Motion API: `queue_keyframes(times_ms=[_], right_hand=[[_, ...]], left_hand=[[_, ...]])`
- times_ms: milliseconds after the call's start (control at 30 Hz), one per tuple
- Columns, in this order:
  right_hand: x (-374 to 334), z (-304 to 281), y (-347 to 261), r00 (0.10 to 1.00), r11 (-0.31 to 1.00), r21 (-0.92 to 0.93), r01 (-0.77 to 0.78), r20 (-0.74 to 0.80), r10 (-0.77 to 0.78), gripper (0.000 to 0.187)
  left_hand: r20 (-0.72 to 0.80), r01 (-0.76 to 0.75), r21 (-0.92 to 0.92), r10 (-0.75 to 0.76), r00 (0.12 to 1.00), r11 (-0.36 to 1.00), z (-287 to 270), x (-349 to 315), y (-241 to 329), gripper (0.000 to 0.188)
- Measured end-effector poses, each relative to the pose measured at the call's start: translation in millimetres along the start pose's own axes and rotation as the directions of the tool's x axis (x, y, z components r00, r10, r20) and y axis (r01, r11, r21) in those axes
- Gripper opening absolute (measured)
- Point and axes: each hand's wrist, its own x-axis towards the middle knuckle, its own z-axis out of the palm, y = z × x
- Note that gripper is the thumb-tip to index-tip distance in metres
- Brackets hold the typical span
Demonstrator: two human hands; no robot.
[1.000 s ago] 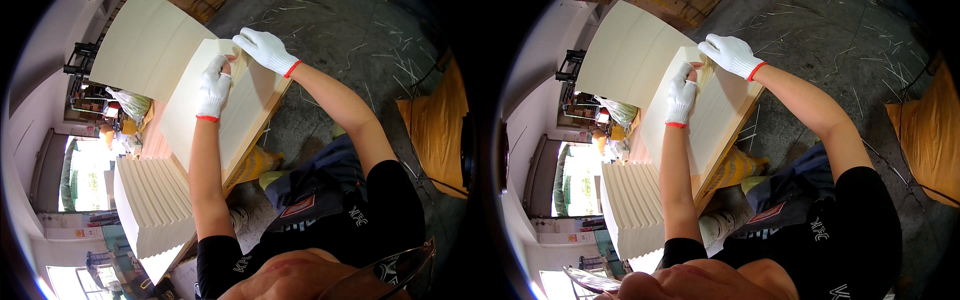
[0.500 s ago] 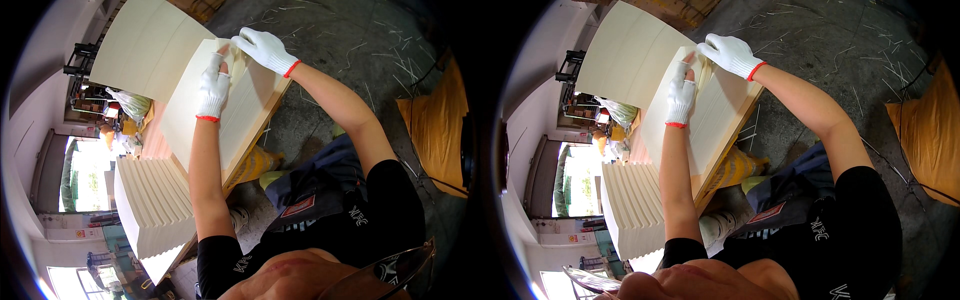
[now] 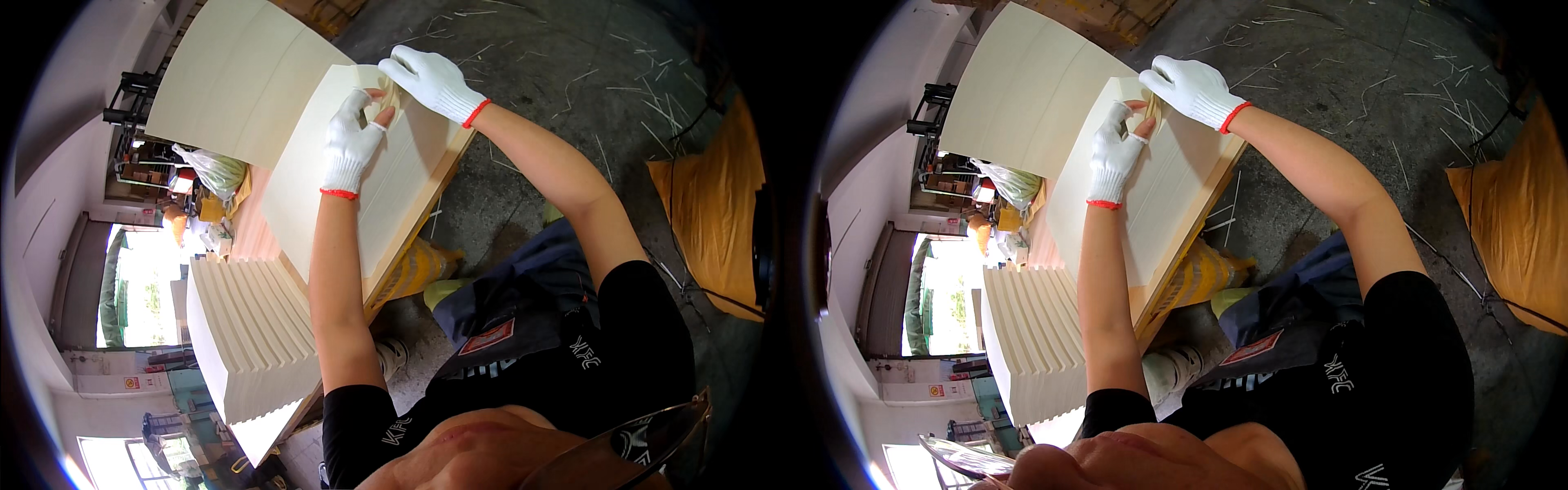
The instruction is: The person applies glue to the side edges of white paper stacks using a brush and then aligns the stacks on a wooden workbench.
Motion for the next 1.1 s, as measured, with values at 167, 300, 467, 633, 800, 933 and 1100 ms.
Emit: queue_keyframes(times_ms=[167,300,467,633,800,933,1100], right_hand=[[-0.9,-3.0,-13.0,0.999,0.999,0.022,-0.024,0.032,0.024,0.042],[-1.1,-2.9,-5.6,1.0,1.0,0.014,0.004,-0.007,-0.004,0.041],[-0.9,3.2,-2.1,1.0,0.999,0.034,0.01,-0.015,-0.01,0.038],[-1.4,1.1,-0.7,1.0,0.999,0.029,0.02,-0.017,-0.02,0.038],[-2.0,0.0,-1.2,1.0,0.999,0.036,-0.002,-0.019,0.003,0.04],[-1.7,-0.2,-10.5,1.0,0.997,0.07,-0.015,-0.006,0.015,0.043],[-3.7,-1.5,-4.8,1.0,0.999,0.04,-0.003,-0.022,0.004,0.043]], left_hand=[[-0.231,-0.267,-0.022,0.254,0.939,0.964,5.3,2.8,-14.2,0.024],[-0.059,-0.192,0.05,0.195,0.979,0.98,0.7,4.7,-15.5,0.024],[-0.059,-0.192,0.083,0.197,0.979,0.978,2.3,4.0,-16.5,0.03],[-0.017,-0.021,-0.005,0.021,1.0,1.0,-0.7,-1.1,4.0,0.032],[0.047,0.12,0.019,-0.12,0.992,0.993,-4.4,-1.9,14.9,0.036],[-0.138,-0.225,0.038,0.228,0.964,0.974,2.0,4.4,-19.7,0.028],[-0.192,-0.279,0.036,0.281,0.94,0.96,5.5,2.3,-13.2,0.031]])
